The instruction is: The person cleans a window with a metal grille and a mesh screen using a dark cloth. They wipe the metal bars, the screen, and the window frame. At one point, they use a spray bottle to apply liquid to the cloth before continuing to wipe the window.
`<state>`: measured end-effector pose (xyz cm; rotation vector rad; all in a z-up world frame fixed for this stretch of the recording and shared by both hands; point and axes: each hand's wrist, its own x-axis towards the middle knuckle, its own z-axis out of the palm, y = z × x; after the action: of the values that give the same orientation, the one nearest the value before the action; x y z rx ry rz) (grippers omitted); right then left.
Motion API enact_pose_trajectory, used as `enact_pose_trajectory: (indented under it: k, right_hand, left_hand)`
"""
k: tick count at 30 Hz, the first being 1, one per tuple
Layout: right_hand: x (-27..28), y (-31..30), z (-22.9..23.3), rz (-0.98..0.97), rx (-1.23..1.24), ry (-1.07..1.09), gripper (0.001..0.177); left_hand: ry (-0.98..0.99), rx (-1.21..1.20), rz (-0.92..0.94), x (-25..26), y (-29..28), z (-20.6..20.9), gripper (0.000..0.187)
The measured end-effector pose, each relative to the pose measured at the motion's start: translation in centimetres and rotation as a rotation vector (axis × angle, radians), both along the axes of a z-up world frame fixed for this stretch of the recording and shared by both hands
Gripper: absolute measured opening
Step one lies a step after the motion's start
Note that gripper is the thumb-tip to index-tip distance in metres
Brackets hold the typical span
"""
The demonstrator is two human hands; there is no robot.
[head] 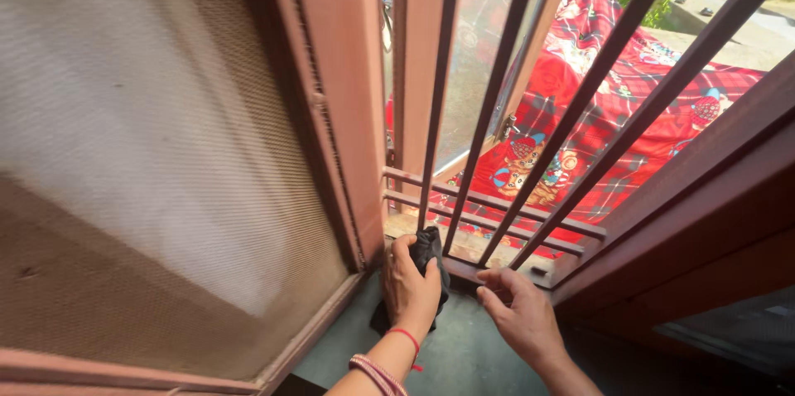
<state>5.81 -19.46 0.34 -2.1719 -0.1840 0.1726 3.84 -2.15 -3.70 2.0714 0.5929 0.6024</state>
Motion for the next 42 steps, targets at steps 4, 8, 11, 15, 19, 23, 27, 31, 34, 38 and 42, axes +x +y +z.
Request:
enact_pose_trajectory:
  k: [4,8,11,15,19,23,27,31,34,38,42]
  right_hand:
    - [2.5,-1.5,0.0,0.037,-0.032,-0.059,0.026]
    - [4.1,-1.4,-0.4,0.118,-0.058,-0.06,0.025]
    - [5.5,-1.0,-1.4,0.188,-0.181,-0.004,0.025]
    - [6.4,-0.3,-2.7,0.27,-0.279,-0.158,0.021]
    - [6.2,0.1,-3.0,0.25,-0.441,-0.238,0.019]
    - [5.9,0.3,-3.7,0.336,-0.596,-0.276,0.016]
    - [5.9,0.4,-3.9,0.323,-0.613,-0.287,0.015]
    - [5.7,0.2,-4.1,0.329,-0.597,-0.318,0.014]
    - [5.4,0.0,-4.2,0.328,-0.582,-0.316,0.014]
    - [5.5,0.2,-4.4,0.319,-0.562,-0.326,0.015]
    - [5.0,0.4,-4.5,0.31,-0.553,-0.347,0.018]
  left_hand:
    - [0.013,0.194,-0.182,-0.1,-0.8,-0.9,0.048]
    - [0.154,0.408,-0.299,0.7,-1.8,-1.9,0.071]
    - [0.234,0.516,-0.284,1.9,-2.0,-3.5,0.07]
    - [0.201,0.663,-0.26,3.1,-1.3,-5.3,0.059]
    - [0.16,0.753,-0.238,3.5,-0.6,-5.2,0.051]
    - [0.176,0.549,-0.225,2.9,-1.4,-4.7,0.054]
    - [0.096,0.761,-0.285,1.5,-0.4,-5.0,0.05]
    - [0.124,1.035,-0.446,1.0,2.0,-5.3,0.05]
    - [0.119,1.079,-0.38,2.0,1.8,-5.4,0.053]
    - [0.141,0.758,-0.244,2.2,-0.9,-5.5,0.053]
    - [0.107,0.63,-0.304,1.2,-1.0,-4.6,0.059]
